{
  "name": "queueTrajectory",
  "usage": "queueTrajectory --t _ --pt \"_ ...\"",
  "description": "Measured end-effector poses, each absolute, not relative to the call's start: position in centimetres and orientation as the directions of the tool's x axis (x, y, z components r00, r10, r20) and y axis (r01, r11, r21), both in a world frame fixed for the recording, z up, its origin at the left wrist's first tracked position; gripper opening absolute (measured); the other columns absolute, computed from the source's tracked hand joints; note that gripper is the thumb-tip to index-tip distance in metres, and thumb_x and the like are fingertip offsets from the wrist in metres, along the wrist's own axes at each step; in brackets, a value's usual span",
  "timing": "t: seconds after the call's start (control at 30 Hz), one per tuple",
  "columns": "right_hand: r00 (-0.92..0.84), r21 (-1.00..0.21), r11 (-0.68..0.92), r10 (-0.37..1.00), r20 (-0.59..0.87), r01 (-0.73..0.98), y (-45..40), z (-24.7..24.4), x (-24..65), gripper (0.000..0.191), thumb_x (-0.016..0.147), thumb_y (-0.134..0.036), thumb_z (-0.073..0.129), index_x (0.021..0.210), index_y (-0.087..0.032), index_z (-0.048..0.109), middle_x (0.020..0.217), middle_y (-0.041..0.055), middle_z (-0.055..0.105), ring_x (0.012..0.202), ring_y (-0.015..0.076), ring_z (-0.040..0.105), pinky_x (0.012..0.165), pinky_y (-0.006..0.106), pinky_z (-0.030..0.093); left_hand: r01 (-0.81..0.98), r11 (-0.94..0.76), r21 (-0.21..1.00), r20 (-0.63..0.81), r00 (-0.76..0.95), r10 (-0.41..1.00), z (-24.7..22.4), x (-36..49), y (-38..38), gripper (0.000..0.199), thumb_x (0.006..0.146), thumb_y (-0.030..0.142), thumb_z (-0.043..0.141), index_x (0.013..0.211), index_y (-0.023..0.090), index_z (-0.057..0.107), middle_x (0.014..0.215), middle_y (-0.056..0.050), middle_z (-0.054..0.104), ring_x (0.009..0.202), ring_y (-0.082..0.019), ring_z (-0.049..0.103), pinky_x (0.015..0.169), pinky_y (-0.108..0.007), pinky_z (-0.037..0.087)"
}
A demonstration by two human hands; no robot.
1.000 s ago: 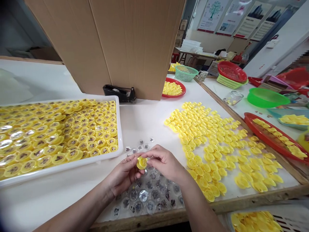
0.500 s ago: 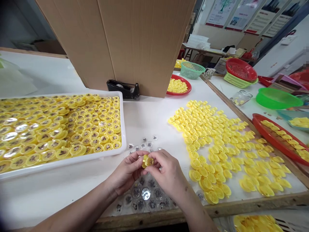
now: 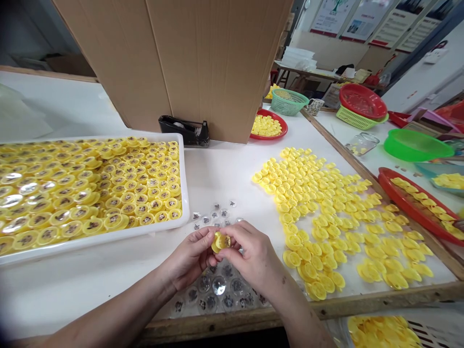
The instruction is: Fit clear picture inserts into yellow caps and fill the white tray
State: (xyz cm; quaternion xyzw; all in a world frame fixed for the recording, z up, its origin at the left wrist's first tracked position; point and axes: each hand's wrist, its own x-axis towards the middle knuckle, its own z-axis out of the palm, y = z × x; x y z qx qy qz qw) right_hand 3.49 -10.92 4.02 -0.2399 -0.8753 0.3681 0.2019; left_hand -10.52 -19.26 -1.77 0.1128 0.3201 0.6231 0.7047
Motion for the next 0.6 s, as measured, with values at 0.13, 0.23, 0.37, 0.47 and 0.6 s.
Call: queueTrajectory --t 0.13,0.23,0.37,0.47,0.6 --pt "-0.837 -0.734 0.647 0.505 0.212 0.205 -11.0 4.5 3.6 0.038 0.075 0.003 0.058 0.102 -0.023 0.063 0.095 0.0003 0.060 0.085 0.0116 0.059 0.073 0.022 0.048 -0.798 0.208 0.566 -0.320 0.021 0.947 -1.9 -10.6 -19.3 0.027 0.078 0.034 0.069 0.091 0.011 0.063 0.069 -0.004 0.062 0.054 -0.008 0.058 0.047 -0.013 0.045" --pt "-0.831 -0.744 0.641 0.508 0.228 0.188 -11.1 4.6 3.7 0.037 0.076 -0.001 0.062 0.104 -0.025 0.062 0.098 0.0005 0.061 0.090 0.0126 0.059 0.076 0.023 0.049 -0.799 0.193 0.569 -0.297 0.019 0.955 -1.7 -10.5 -19.3 0.027 0.078 0.033 0.070 0.093 0.011 0.064 0.074 -0.005 0.063 0.056 -0.007 0.057 0.049 -0.013 0.046" --pt "-0.785 -0.783 0.585 0.579 0.220 0.212 -11.3 3.8 3.8 0.028 0.076 -0.009 0.066 0.100 -0.025 0.064 0.098 0.0004 0.063 0.088 0.0137 0.061 0.075 0.024 0.052 -0.797 0.173 0.578 -0.287 0.000 0.958 -1.5 -10.4 -19.3 0.028 0.077 0.033 0.071 0.095 0.013 0.064 0.080 -0.005 0.064 0.059 -0.007 0.057 0.051 -0.014 0.046" --pt "-0.718 -0.842 0.486 0.671 0.186 0.236 -11.3 2.8 3.8 0.033 0.074 -0.009 0.068 0.103 -0.024 0.062 0.110 0.0024 0.059 0.087 0.0140 0.063 0.078 0.027 0.055 -0.780 0.151 0.608 -0.291 -0.042 0.956 -1.3 -10.4 -19.3 0.031 0.074 0.033 0.073 0.095 0.013 0.065 0.078 -0.003 0.063 0.060 -0.008 0.057 0.052 -0.016 0.047" --pt "-0.717 -0.825 0.495 0.677 0.168 0.273 -11.1 2.4 3.9 0.028 0.074 -0.010 0.068 0.098 -0.023 0.064 0.116 0.0043 0.056 0.088 0.0153 0.063 0.077 0.029 0.056 -0.770 0.126 0.626 -0.281 -0.072 0.957 -1.1 -10.4 -19.3 0.034 0.071 0.032 0.076 0.097 0.014 0.065 0.080 -0.003 0.063 0.064 -0.009 0.058 0.057 -0.018 0.048"
